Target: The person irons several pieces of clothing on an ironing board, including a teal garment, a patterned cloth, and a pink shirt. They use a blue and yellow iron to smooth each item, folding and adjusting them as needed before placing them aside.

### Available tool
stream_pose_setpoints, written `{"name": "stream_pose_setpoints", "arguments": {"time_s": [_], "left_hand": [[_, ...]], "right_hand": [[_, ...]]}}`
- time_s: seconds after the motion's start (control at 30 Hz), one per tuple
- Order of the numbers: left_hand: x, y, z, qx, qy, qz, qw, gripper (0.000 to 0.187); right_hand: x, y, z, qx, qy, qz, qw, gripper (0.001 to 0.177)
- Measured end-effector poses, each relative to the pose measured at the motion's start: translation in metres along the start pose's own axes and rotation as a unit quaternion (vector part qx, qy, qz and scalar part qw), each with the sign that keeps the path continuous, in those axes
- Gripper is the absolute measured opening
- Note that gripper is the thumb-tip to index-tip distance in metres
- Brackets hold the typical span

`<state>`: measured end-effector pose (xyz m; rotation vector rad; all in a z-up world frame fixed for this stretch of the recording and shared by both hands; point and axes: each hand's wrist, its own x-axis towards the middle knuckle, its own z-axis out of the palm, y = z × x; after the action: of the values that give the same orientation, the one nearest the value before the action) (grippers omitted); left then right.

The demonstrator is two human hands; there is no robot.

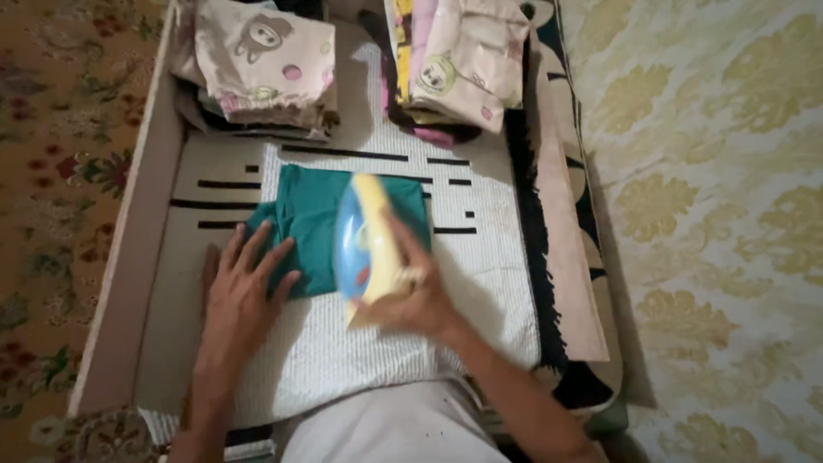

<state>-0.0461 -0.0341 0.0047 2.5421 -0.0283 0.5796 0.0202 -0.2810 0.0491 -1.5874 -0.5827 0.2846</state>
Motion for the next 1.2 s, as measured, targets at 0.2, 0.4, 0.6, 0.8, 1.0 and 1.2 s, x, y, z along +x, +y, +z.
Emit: {"name": "stream_pose_setpoints", "arguments": {"time_s": [0.2, 0.4, 0.6, 0.8, 1.0, 1.2], "left_hand": [[-0.001, -0.01, 0.002, -0.018, 0.037, -0.01, 0.999, 0.04], [0.001, -0.006, -0.004, -0.02, 0.04, -0.017, 0.999, 0.041], [-0.002, -0.006, -0.004, -0.007, 0.033, -0.021, 0.999, 0.04], [0.001, -0.002, -0.003, 0.006, 0.012, -0.034, 0.999, 0.043], [0.009, 0.039, 0.012, 0.044, -0.068, 0.093, 0.992, 0.059], [0.026, 0.092, 0.078, 0.074, -0.124, 0.163, 0.976, 0.059]], "right_hand": [[0.021, 0.0, 0.053, 0.01, -0.033, -0.044, 0.998, 0.112], [0.042, -0.006, 0.058, 0.057, -0.038, -0.009, 0.998, 0.111], [0.017, -0.005, 0.029, 0.05, -0.06, 0.019, 0.997, 0.111], [0.009, 0.003, -0.025, -0.032, 0.02, 0.015, 0.999, 0.115], [-0.02, 0.001, -0.08, -0.155, 0.091, -0.08, 0.98, 0.114], [-0.06, 0.003, -0.115, -0.031, 0.199, -0.026, 0.979, 0.077]]}}
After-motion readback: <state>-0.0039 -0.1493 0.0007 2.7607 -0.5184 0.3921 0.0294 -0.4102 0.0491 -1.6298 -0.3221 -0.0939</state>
